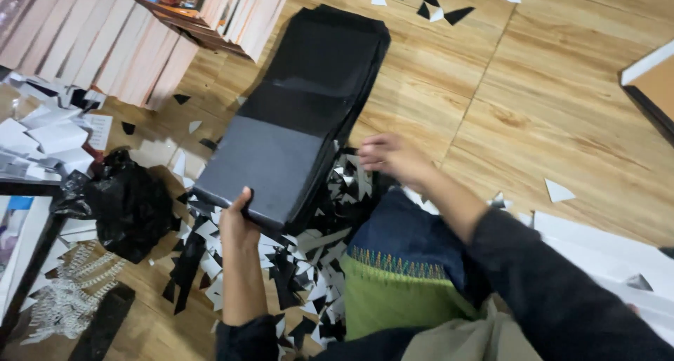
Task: Assembling black folders by folding pre-cut sheets and smoothing creases with a tool
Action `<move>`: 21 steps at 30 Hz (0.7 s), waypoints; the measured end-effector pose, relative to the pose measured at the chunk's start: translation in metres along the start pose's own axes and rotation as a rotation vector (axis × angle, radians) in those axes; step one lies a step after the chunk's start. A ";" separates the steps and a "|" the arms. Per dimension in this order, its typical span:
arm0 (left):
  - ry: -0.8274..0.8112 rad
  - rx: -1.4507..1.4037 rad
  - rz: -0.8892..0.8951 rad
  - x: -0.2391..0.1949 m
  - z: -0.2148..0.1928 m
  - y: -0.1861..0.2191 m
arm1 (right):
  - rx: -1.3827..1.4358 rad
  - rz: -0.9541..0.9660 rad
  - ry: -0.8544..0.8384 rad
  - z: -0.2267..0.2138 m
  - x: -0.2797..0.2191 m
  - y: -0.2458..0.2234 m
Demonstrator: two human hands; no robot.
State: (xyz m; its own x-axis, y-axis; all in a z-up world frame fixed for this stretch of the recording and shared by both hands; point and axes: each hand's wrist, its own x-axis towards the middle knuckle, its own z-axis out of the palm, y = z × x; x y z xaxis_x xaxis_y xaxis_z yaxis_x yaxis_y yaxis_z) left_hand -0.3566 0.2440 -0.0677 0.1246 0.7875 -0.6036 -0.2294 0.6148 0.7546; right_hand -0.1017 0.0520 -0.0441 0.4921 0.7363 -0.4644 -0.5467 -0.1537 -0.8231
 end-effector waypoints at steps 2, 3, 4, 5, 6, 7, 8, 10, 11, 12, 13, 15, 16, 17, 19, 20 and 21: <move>0.021 -0.018 -0.042 -0.019 0.011 0.012 | 0.034 0.072 -0.011 0.020 0.041 0.032; 0.039 -0.032 -0.090 -0.027 0.018 0.017 | 0.069 0.146 -0.015 0.030 0.062 0.048; 0.042 -0.037 -0.090 -0.032 0.019 0.016 | 0.064 0.147 -0.018 0.030 0.065 0.043; 0.038 -0.031 -0.109 -0.037 0.020 0.015 | 0.146 0.151 0.009 0.030 0.068 0.038; 0.034 -0.019 -0.132 -0.043 0.021 0.014 | 0.232 0.157 0.041 0.029 0.069 0.035; 0.037 -0.018 -0.135 -0.043 0.019 0.012 | 0.231 0.161 0.042 0.027 0.070 0.033; 0.058 -0.024 -0.139 -0.042 0.020 0.010 | 0.254 0.150 0.062 0.025 0.072 0.030; 0.077 -0.028 -0.148 -0.044 0.024 0.010 | 0.275 0.138 0.088 0.022 0.074 0.027; 0.077 -0.026 -0.157 -0.047 0.027 0.013 | 0.287 0.148 0.087 0.022 0.076 0.028; 0.080 -0.024 -0.165 -0.050 0.029 0.015 | 0.298 0.160 0.084 0.023 0.077 0.029; 0.079 -0.022 -0.169 -0.046 0.029 0.014 | 0.298 0.161 0.089 0.023 0.078 0.028; 0.088 -0.016 -0.170 -0.043 0.024 0.012 | 0.244 0.165 0.101 0.025 0.076 0.029; 0.093 -0.015 -0.173 -0.041 0.022 0.011 | 0.243 0.171 0.102 0.026 0.075 0.029; 0.099 -0.019 -0.163 -0.040 0.019 0.010 | 0.233 0.177 0.110 0.027 0.073 0.028; 0.102 -0.027 -0.153 -0.031 0.012 0.003 | 0.219 0.179 0.118 0.028 0.070 0.022; 0.103 -0.004 -0.168 -0.024 0.005 -0.002 | 0.200 0.196 0.124 0.030 0.067 0.018; 0.104 0.020 -0.182 -0.017 -0.002 -0.008 | 0.181 0.212 0.130 0.031 0.064 0.015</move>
